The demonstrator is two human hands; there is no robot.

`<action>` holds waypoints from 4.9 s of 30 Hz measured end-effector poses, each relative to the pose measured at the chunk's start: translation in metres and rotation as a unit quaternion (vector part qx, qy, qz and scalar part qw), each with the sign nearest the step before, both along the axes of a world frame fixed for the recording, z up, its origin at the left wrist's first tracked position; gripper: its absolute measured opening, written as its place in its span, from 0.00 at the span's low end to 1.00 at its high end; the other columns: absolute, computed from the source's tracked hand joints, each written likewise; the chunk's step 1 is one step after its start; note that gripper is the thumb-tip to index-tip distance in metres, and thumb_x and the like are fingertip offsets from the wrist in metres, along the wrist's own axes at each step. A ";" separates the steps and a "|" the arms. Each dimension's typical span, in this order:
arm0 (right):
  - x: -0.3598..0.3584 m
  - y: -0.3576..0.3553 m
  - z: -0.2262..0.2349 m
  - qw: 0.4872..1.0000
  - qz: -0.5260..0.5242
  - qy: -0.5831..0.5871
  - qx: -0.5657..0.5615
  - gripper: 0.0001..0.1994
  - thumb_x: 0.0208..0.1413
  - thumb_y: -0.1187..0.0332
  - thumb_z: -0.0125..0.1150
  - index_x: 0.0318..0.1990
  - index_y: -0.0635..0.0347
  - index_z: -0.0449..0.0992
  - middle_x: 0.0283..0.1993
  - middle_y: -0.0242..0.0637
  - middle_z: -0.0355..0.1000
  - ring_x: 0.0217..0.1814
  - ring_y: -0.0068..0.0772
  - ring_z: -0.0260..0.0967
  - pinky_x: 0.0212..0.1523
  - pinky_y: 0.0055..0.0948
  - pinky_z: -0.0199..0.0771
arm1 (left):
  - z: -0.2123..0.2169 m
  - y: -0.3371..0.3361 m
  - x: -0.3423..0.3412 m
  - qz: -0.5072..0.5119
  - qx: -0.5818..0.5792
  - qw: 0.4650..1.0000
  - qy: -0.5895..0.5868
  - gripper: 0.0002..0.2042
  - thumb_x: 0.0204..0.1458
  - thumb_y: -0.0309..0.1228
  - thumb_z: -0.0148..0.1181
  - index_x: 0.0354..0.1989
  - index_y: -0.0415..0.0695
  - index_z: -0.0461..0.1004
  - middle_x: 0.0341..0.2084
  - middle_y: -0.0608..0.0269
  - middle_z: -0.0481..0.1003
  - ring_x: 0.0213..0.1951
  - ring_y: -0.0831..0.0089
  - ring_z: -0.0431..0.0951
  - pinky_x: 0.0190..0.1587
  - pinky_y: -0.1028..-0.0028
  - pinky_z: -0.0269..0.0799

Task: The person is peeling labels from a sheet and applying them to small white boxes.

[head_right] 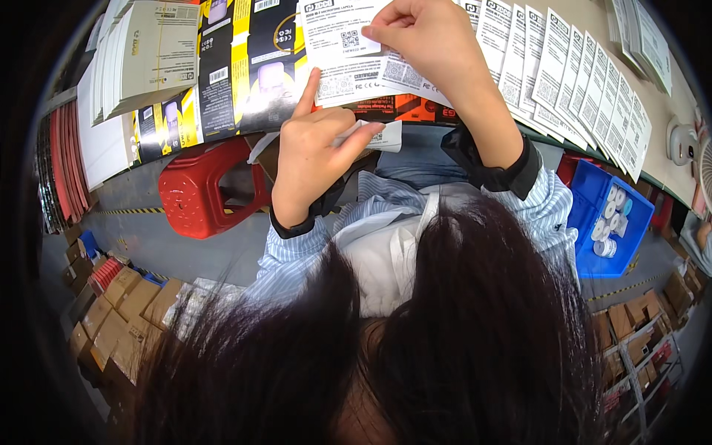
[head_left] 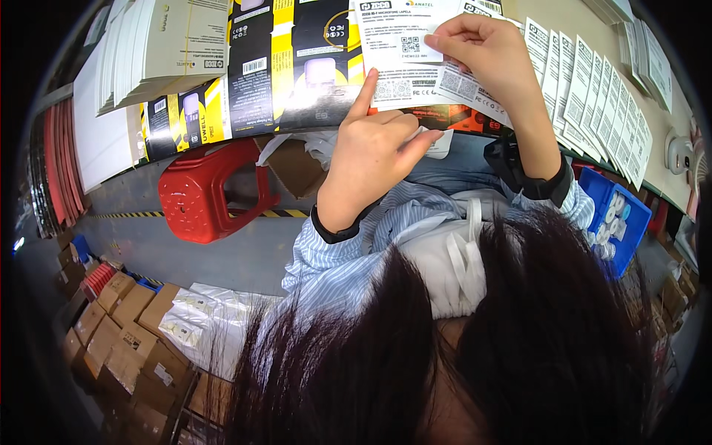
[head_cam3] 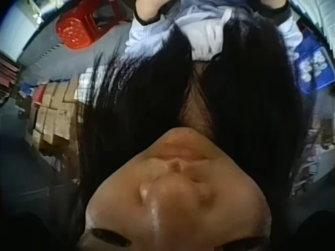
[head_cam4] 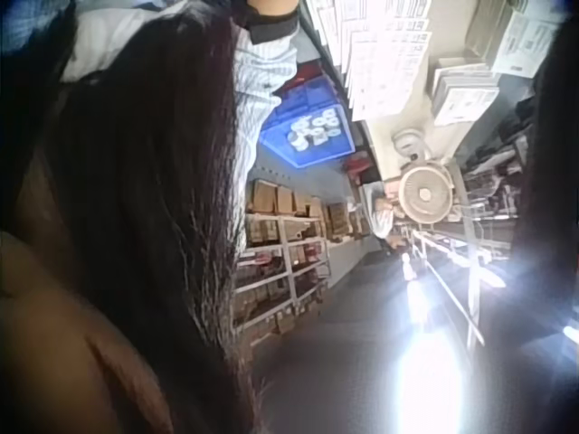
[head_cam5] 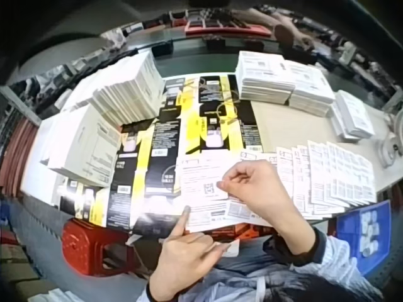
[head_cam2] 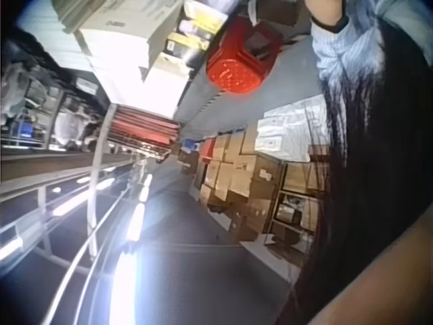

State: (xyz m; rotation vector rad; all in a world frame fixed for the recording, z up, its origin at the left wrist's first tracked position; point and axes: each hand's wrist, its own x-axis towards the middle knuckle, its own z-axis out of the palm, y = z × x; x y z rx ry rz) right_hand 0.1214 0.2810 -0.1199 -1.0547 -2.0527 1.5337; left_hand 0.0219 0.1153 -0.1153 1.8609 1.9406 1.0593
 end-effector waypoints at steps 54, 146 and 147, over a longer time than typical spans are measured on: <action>0.051 -0.030 0.042 0.820 0.227 -0.218 0.478 0.26 0.54 0.60 0.53 0.60 0.52 0.61 0.59 0.34 0.64 0.67 0.35 0.50 0.68 0.48 0.34 | 0.004 -0.007 0.011 0.002 0.008 0.999 -0.045 0.12 0.42 0.31 0.64 0.15 0.42 0.69 0.08 0.63 0.66 0.16 0.64 0.70 0.61 0.58 0.56; 0.047 -0.031 0.056 0.990 0.129 0.040 -0.041 0.10 0.47 0.70 0.64 0.35 0.65 0.76 0.31 0.36 0.74 0.33 0.25 0.70 0.35 0.23 0.70 | 0.021 0.003 0.018 0.213 0.096 0.895 -0.379 0.05 0.40 0.23 0.64 0.24 0.34 0.75 0.22 0.55 0.76 0.29 0.65 0.76 0.49 0.70 0.66; 0.046 -0.032 0.054 0.990 0.129 0.040 -0.043 0.10 0.47 0.70 0.64 0.35 0.65 0.76 0.31 0.36 0.74 0.33 0.25 0.70 0.35 0.23 0.70 | 0.021 0.004 0.020 0.236 0.103 0.876 -0.407 0.06 0.40 0.22 0.65 0.26 0.34 0.75 0.24 0.54 0.76 0.32 0.62 0.76 0.44 0.72 0.67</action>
